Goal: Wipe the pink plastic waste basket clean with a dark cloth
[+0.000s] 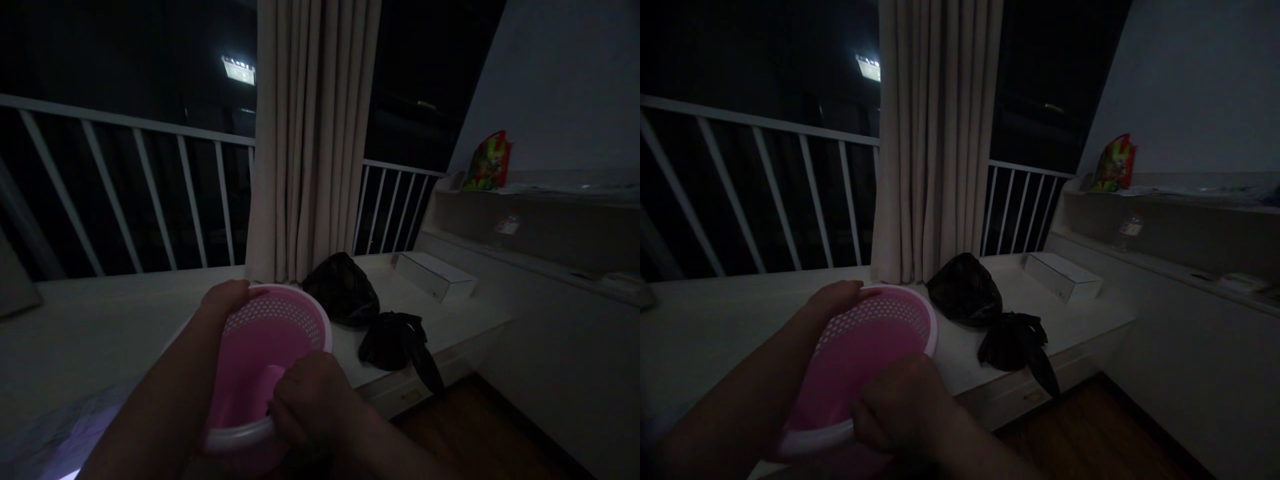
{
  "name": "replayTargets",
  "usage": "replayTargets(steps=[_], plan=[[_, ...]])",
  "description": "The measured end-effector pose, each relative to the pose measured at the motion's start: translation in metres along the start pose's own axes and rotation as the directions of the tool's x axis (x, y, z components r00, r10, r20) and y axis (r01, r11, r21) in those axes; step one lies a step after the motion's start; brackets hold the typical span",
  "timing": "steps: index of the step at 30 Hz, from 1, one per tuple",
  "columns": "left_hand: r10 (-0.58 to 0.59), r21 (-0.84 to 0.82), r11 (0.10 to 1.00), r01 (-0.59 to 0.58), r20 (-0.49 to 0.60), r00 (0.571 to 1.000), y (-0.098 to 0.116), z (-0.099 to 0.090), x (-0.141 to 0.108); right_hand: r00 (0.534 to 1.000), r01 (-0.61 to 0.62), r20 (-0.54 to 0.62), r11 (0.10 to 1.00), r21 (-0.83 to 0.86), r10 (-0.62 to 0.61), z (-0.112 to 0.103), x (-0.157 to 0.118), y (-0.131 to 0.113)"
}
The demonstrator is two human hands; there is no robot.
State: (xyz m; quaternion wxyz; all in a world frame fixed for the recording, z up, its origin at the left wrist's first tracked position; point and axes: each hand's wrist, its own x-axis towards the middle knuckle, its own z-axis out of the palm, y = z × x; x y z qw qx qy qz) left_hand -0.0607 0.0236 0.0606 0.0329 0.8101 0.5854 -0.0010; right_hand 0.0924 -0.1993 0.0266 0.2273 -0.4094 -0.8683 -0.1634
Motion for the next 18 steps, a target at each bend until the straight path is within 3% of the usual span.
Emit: replayTargets(steps=[8, 13, 18], plan=[[-0.006, -0.01, 1.0, 0.006, 0.013, 1.0, -0.002, 0.003, 0.006, 0.982, -0.057, -0.179, 0.998, 0.033, 0.062, 0.011, 0.001, -0.02], [-0.037, -0.034, 0.999, 0.038, 0.012, 0.999, -0.006, 0.005, 0.008, 0.998, 0.03, -0.064, 0.992, 0.121, -0.022, 0.004, -0.005, -0.013], [-0.054, -0.039, 0.998, 0.055, 0.022, 0.998, -0.004, 0.002, 0.004, 0.997, 0.048, 0.049, 0.97, 0.238, -0.062, -0.02, -0.008, -0.004]])
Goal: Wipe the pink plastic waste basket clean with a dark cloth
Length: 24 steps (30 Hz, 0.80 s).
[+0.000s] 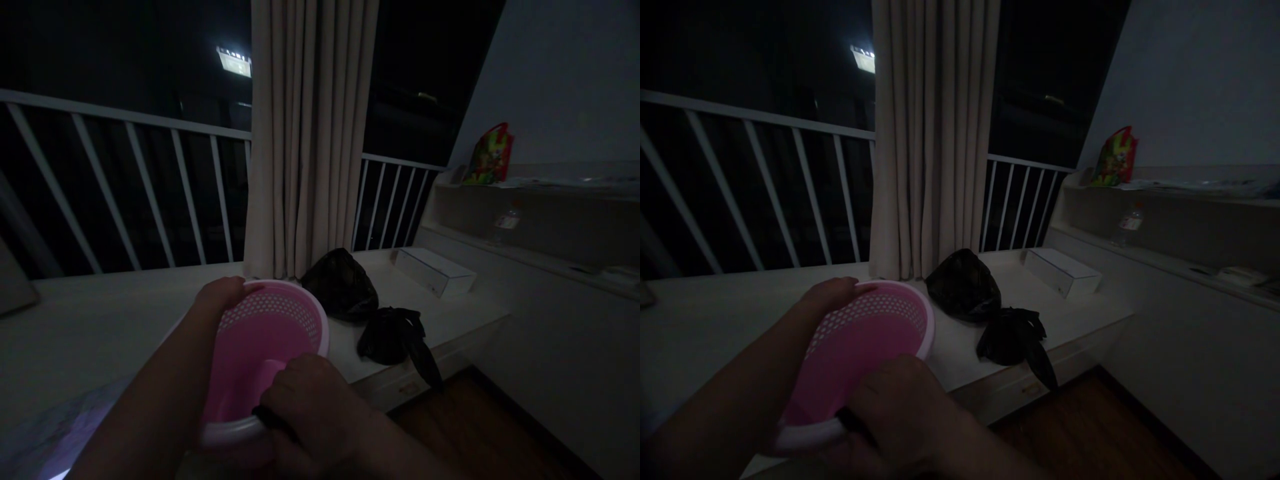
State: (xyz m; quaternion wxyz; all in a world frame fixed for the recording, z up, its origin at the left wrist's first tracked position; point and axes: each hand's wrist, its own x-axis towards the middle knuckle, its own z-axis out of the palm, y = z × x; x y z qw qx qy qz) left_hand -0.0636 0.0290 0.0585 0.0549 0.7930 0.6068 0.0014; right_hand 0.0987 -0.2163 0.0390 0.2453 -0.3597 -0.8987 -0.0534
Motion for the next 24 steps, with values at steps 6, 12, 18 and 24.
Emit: replayTargets(steps=[6, 12, 18, 24], plan=[[0.014, 0.006, 1.0, -0.014, -0.002, 1.0, 0.001, -0.001, -0.001, 0.978, -0.056, 0.206, 0.997, 0.049, 0.045, -0.031, 0.004, -0.005], [0.01, 0.018, 1.0, -0.01, -0.011, 1.0, 0.0, 0.001, 0.002, 0.955, -0.054, 0.294, 0.999, 0.009, 0.049, -0.026, 0.009, 0.001], [0.005, 0.023, 1.0, -0.005, -0.02, 1.0, 0.0, 0.001, 0.001, 0.976, 0.02, 0.217, 0.998, -0.058, -0.007, -0.011, 0.015, 0.002], [-0.015, 0.035, 0.999, 0.015, -0.008, 1.0, 0.002, -0.001, -0.002, 0.981, 0.008, 0.192, 0.998, -0.069, 0.006, -0.001, 0.008, 0.012]])
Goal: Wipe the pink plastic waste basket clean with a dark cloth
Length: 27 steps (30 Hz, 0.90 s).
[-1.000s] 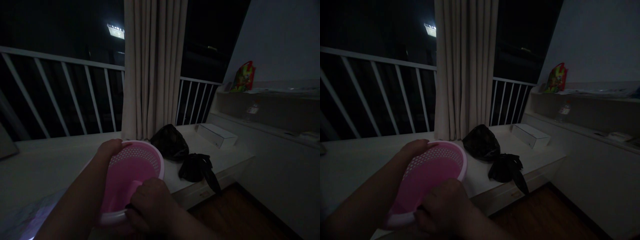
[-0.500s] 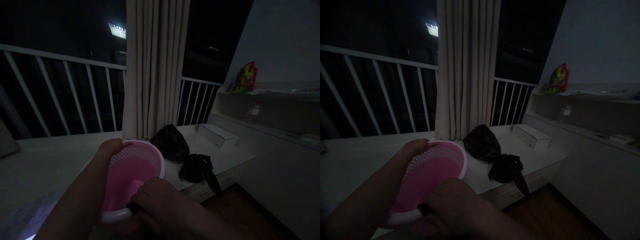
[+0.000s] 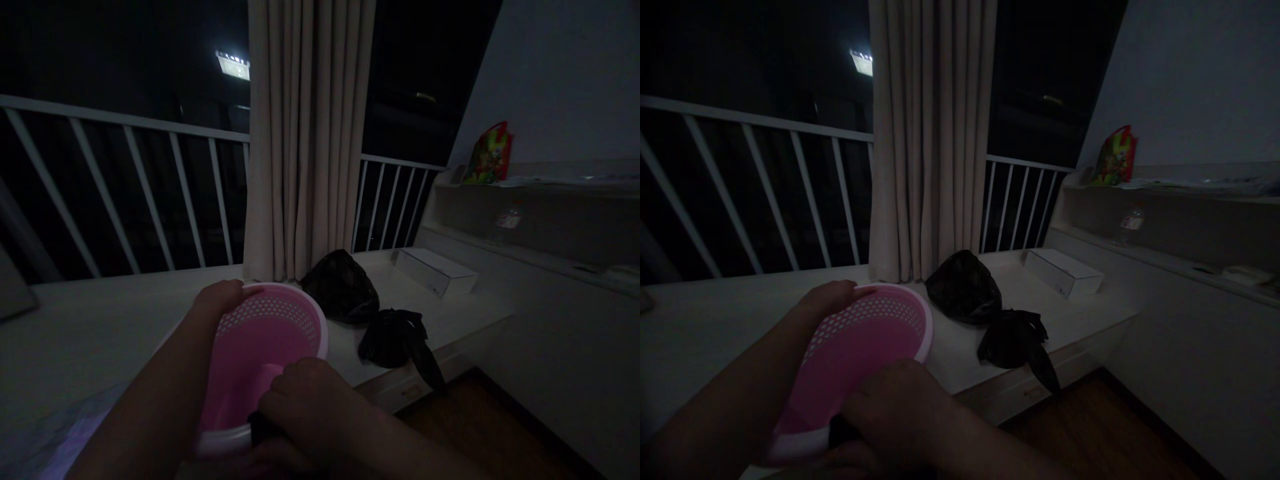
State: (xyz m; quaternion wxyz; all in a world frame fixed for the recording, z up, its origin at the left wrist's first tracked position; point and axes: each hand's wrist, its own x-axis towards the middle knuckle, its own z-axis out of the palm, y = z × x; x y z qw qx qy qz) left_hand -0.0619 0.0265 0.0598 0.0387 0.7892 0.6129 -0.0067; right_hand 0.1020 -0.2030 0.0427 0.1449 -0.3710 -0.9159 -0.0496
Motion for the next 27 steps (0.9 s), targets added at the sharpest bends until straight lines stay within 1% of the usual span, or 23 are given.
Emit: replayTargets(steps=[2, 4, 6, 8, 11, 13, 16, 18, 20, 24, 27], plan=[[-0.003, -0.002, 1.0, 0.003, -0.005, 1.0, 0.0, 0.001, 0.0, 0.999, 0.016, -0.044, 1.0, 0.013, -0.015, 0.005, -0.004, 0.007], [-0.001, -0.004, 1.0, 0.002, 0.002, 1.0, -0.001, 0.001, 0.001, 0.998, 0.011, -0.06, 1.0, 0.004, -0.011, 0.008, -0.005, 0.01], [-0.003, -0.004, 1.0, 0.003, 0.015, 1.0, -0.001, 0.001, 0.002, 0.998, -0.008, -0.058, 1.0, -0.018, 0.007, 0.01, -0.003, 0.006], [-0.001, -0.003, 1.0, 0.001, 0.012, 1.0, 0.0, 0.001, 0.002, 0.997, -0.023, -0.072, 0.999, -0.042, 0.02, 0.013, 0.002, -0.003], [0.005, 0.012, 1.0, -0.005, -0.004, 1.0, -0.001, 0.002, 0.003, 0.996, -0.014, -0.091, 0.998, -0.067, 0.008, 0.018, 0.007, -0.012], [0.007, 0.011, 1.0, -0.007, -0.003, 1.0, -0.003, 0.003, 0.004, 0.994, 0.0, -0.106, 0.997, -0.077, -0.008, 0.021, 0.005, -0.009], [-0.001, -0.012, 1.0, 0.001, -0.011, 1.0, -0.006, 0.005, 0.006, 0.988, 0.02, -0.148, 0.994, -0.106, -0.036, 0.025, -0.003, 0.004], [-0.011, -0.032, 0.999, 0.011, -0.017, 1.0, -0.006, 0.006, 0.006, 0.984, 0.03, -0.17, 0.992, -0.121, -0.05, 0.028, -0.005, 0.009], [-0.014, -0.046, 0.999, 0.014, -0.017, 1.0, -0.006, 0.006, 0.006, 0.98, 0.027, -0.193, 0.993, -0.118, -0.05, 0.031, -0.003, 0.005], [-0.012, -0.047, 0.999, 0.012, -0.008, 1.0, -0.002, 0.004, 0.004, 0.966, -0.006, -0.257, 0.992, -0.127, -0.028, 0.036, 0.006, -0.01], [-0.036, -0.041, 0.998, 0.036, 0.01, 0.999, -0.001, 0.002, 0.0, 0.962, 0.007, -0.272, 0.993, -0.119, -0.04, 0.036, 0.004, -0.007]])
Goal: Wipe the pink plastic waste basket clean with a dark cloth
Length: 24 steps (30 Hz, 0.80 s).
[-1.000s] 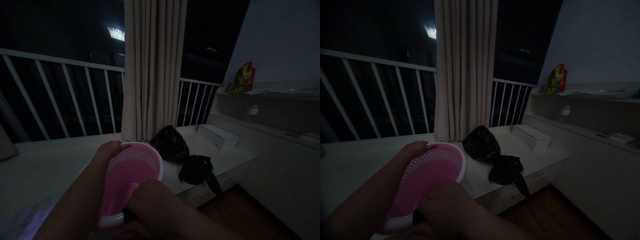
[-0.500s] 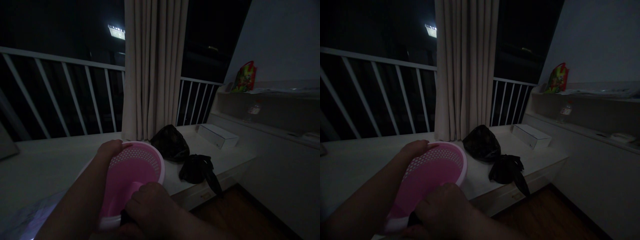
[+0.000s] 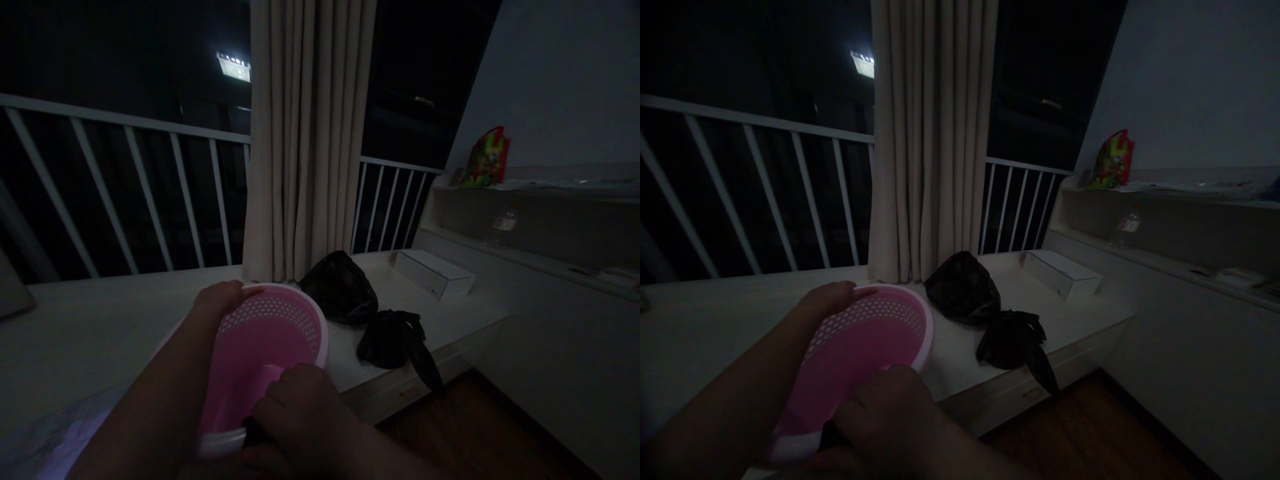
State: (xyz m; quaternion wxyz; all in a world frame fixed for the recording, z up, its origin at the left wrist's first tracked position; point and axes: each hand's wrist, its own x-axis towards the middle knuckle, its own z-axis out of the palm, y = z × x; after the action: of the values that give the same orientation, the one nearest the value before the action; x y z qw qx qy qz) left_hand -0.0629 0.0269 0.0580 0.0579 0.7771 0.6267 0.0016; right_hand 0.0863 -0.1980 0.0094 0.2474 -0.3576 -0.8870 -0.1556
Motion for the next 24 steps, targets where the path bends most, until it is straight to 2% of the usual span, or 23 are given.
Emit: replayTargets(steps=[4, 9, 12, 15, 19, 24], plan=[[-0.016, 0.001, 1.0, 0.015, 0.023, 1.0, 0.0, -0.003, -0.003, 0.999, 0.018, 0.03, 0.999, 0.033, -0.019, -0.004, -0.007, 0.013], [-0.01, -0.029, 1.0, 0.01, 0.012, 1.0, -0.001, -0.003, -0.001, 0.99, -0.108, 0.096, 0.994, 0.015, 0.106, -0.001, 0.002, -0.005], [0.007, -0.027, 1.0, -0.007, -0.008, 1.0, -0.002, -0.002, 0.0, 0.988, -0.101, 0.122, 0.995, 0.023, 0.098, -0.003, 0.006, -0.012], [-0.004, -0.014, 1.0, 0.004, -0.007, 1.0, -0.003, -0.001, 0.001, 0.984, -0.088, 0.162, 0.994, 0.064, 0.077, -0.013, 0.003, -0.004], [-0.03, -0.009, 1.0, 0.03, 0.021, 0.999, -0.003, 0.0, 0.0, 0.98, -0.146, 0.147, 0.986, 0.081, 0.134, -0.02, -0.004, 0.005], [-0.02, -0.026, 0.999, 0.021, 0.02, 1.0, -0.001, -0.003, -0.002, 0.977, -0.19, 0.107, 0.981, 0.048, 0.184, -0.006, 0.001, -0.01]])
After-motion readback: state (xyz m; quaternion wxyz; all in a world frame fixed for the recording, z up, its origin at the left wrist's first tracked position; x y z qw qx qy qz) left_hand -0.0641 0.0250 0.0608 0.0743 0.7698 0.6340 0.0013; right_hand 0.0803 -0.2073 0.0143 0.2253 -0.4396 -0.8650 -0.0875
